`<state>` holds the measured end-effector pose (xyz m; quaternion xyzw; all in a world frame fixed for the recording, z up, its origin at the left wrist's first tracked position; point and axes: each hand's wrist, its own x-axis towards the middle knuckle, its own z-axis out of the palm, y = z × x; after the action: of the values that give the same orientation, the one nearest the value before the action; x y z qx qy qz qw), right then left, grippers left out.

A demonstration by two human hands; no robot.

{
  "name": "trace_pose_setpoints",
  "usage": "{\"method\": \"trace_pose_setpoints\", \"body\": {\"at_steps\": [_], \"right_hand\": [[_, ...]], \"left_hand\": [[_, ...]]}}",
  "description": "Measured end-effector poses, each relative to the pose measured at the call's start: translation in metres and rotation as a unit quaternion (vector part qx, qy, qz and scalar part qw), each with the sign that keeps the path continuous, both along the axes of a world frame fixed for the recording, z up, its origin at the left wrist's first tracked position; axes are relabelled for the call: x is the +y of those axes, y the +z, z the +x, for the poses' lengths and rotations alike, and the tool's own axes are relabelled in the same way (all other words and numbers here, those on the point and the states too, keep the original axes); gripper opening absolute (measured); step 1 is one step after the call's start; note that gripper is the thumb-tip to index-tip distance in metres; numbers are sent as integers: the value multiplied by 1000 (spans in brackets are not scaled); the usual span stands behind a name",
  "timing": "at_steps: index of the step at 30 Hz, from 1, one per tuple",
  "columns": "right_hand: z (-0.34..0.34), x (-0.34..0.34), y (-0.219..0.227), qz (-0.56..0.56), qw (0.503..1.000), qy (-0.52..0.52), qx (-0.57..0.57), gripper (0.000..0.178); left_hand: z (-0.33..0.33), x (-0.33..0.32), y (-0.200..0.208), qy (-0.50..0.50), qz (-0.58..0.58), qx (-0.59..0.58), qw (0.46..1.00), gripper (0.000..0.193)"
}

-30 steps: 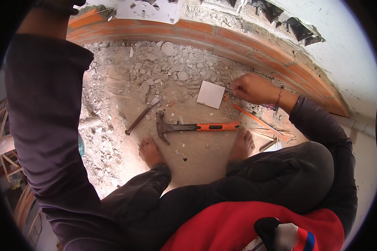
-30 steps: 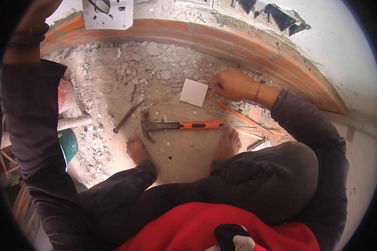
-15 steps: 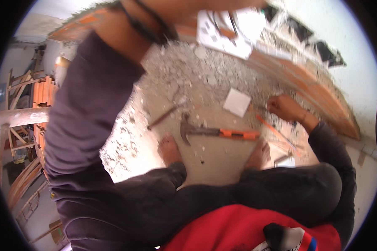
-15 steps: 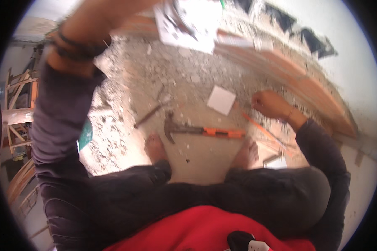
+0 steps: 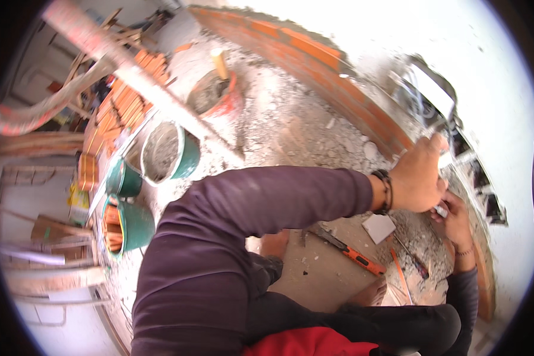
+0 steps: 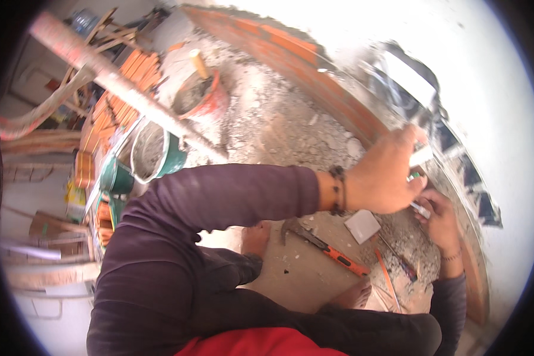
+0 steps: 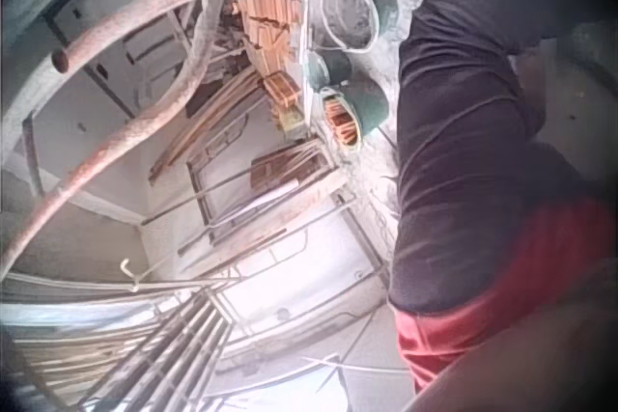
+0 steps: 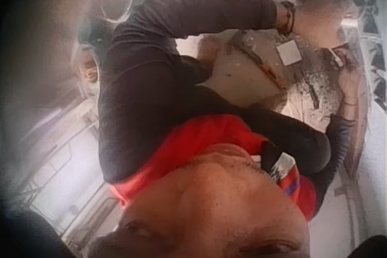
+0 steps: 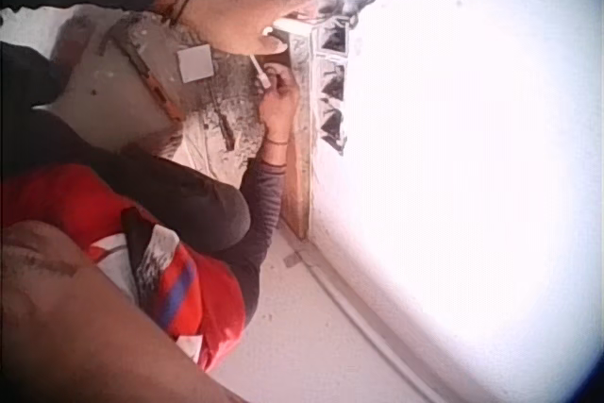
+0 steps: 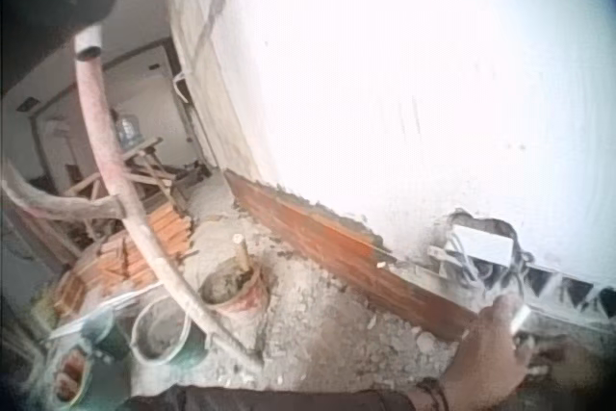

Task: The person installs an electrical outlet by connecting wires to a socket plate, inserting it into a wall box, and securing it using a hammer and screwdriver.

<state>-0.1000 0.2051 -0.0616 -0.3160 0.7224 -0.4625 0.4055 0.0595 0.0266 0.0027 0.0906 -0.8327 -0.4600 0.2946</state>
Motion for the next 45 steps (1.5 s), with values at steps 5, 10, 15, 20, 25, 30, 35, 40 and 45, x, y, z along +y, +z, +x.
{"method": "trace_pose_setpoints", "body": {"at_steps": [5,10,15,20,25,30,35,40,45], "right_hand": [[-9,8,58,-51,981,90,165,13],[19,1,134,-181,937,269,128,29],[28,-34,142,-165,785,595,-44,34],[50,-52,87,-87,627,764,-123,38],[47,-64,57,-159,613,733,-247,33],[49,-62,53,-178,626,708,-275,38],[63,-46,45,-214,665,648,-303,46],[100,-3,5,-308,754,419,-401,52],[147,14,11,-300,858,228,-348,47]], "left_hand": [[6,8,-12,18,2,-19,1000,55],[36,5,-6,70,-70,-32,995,60],[144,-41,50,-191,-118,-353,908,62],[334,-24,117,-89,352,-477,801,56],[397,73,110,204,524,-108,820,63],[399,99,87,359,433,-60,824,68],[451,93,52,310,481,-14,820,72],[502,57,11,131,466,-49,874,60],[551,49,-62,108,285,-146,941,61]]}}
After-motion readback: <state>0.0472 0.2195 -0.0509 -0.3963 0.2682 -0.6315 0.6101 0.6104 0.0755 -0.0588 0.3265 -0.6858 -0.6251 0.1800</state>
